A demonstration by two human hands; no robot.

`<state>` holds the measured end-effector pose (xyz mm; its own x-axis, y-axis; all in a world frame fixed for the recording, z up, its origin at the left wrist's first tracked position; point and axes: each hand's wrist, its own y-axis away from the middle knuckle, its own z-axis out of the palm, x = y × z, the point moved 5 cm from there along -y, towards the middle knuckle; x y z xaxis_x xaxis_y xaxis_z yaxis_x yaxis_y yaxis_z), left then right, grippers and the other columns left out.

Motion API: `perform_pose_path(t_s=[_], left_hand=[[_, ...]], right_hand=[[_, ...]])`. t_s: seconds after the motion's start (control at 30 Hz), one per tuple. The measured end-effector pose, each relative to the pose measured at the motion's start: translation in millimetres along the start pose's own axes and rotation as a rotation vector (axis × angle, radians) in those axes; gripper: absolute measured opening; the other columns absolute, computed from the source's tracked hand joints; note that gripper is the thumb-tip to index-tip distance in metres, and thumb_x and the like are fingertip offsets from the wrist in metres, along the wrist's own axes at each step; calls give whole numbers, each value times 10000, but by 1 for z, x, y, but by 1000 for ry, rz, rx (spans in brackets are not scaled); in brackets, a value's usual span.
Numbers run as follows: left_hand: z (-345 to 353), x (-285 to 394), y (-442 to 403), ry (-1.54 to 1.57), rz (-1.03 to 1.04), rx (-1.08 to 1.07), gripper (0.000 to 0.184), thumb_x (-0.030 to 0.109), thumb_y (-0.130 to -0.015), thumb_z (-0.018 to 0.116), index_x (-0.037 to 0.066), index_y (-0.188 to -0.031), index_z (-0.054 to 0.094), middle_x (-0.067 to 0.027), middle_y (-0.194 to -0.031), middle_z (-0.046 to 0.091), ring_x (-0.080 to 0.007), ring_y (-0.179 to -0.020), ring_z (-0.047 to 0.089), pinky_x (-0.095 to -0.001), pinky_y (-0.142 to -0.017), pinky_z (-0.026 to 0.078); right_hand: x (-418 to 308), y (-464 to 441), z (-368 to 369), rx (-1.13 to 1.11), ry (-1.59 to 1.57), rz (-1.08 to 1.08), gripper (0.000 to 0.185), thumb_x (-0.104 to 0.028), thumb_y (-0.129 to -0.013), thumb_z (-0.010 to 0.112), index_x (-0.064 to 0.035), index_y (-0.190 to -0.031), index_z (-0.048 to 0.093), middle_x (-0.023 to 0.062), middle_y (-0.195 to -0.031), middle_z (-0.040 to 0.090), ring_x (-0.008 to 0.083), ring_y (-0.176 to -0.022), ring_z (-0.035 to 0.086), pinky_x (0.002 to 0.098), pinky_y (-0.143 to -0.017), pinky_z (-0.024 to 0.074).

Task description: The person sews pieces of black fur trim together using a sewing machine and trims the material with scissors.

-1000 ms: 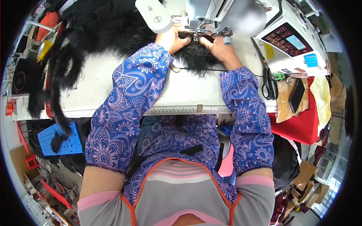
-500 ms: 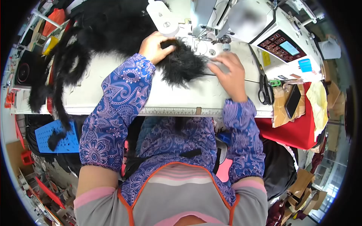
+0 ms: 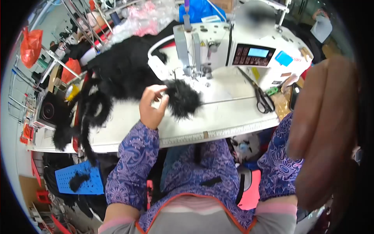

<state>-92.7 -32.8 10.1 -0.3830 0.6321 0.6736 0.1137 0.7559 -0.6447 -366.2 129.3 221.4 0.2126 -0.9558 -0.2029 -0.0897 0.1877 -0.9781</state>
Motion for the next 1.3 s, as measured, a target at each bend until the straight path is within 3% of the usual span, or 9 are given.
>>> perform_pose_path(t_s=[0.33, 0.43, 0.53, 0.6, 0.77, 0.8, 0.87, 1.03, 1.3], left_hand=[[35, 24, -6, 88, -24, -60, 133, 20, -783, 608, -9, -911, 629, -70, -906, 599, -118, -759, 575, -213, -660, 457], [52, 20, -11, 13, 57, 62, 98, 45, -743, 650, 1, -830, 656, -74, -748, 618, -134, -595, 567, -230, -567, 453], [72, 0, -16, 206, -226, 186, 147, 77, -723, 710, -7, -832, 658, -41, -700, 619, -82, -568, 536, -229, -548, 452], [80, 1, -23, 135, -159, 296, 232, 68, -706, 736, 1, -851, 567, 15, -701, 556, -37, -569, 489, -189, -539, 425], [81, 7, -46, -269, -157, 221, 428, 234, -612, 809, 38, -801, 479, -45, -614, 496, -169, -513, 492, -288, -511, 433], [79, 5, -48, -273, -158, 221, 428, 234, -612, 809, 38, -801, 479, -45, -614, 496, -169, -513, 492, -288, -511, 433], [84, 6, -53, -473, -41, 111, 430, 272, -629, 798, 39, -809, 484, -48, -602, 504, -211, -509, 514, -309, -513, 445], [78, 10, -46, -450, 148, 24, 147, 172, -816, 612, 37, -813, 552, -134, -661, 594, -302, -585, 593, -358, -531, 466], [69, 12, -41, -468, 307, -60, 132, 108, -749, 573, 44, -650, 512, -127, -529, 538, -297, -477, 563, -371, -469, 453]], right_hand=[[-26, -2, -20, 33, -15, -110, 386, -210, -834, 557, 50, -1110, 487, 185, -990, 554, 189, -645, 558, 261, -569, 443], [-18, -3, -20, 32, -7, -39, 410, -188, -820, 575, 54, -1135, 475, 193, -1017, 554, 189, -656, 566, 264, -579, 451], [5, 7, -22, 56, 52, 76, 439, -166, -805, 593, 58, -1159, 462, 201, -1045, 554, 190, -668, 574, 266, -590, 458], [20, 19, -24, 86, 99, 184, 460, -152, -796, 606, 61, -1175, 454, 207, -1063, 554, 190, -675, 579, 268, -597, 464], [41, 86, -30, 217, 146, 611, 380, -100, -780, 622, 69, -1099, 504, 167, -954, 598, 177, -673, 590, 268, -620, 474], [42, 98, -31, 216, 231, 687, 355, -155, -803, 610, 53, -1074, 514, 131, -897, 597, 165, -659, 575, 260, -593, 455], [47, 118, -34, 234, 156, 762, 251, 46, -762, 614, 56, -1008, 565, 117, -870, 616, 141, -708, 597, 256, -656, 481], [78, 160, -26, 165, 262, 941, 182, 42, -784, 589, 37, -966, 584, 89, -864, 608, 160, -770, 604, 269, -698, 497], [166, 206, 29, 126, 118, 1236, 277, -42, -830, 585, 18, -1097, 546, 98, -972, 629, 120, -779, 611, 232, -703, 495]])
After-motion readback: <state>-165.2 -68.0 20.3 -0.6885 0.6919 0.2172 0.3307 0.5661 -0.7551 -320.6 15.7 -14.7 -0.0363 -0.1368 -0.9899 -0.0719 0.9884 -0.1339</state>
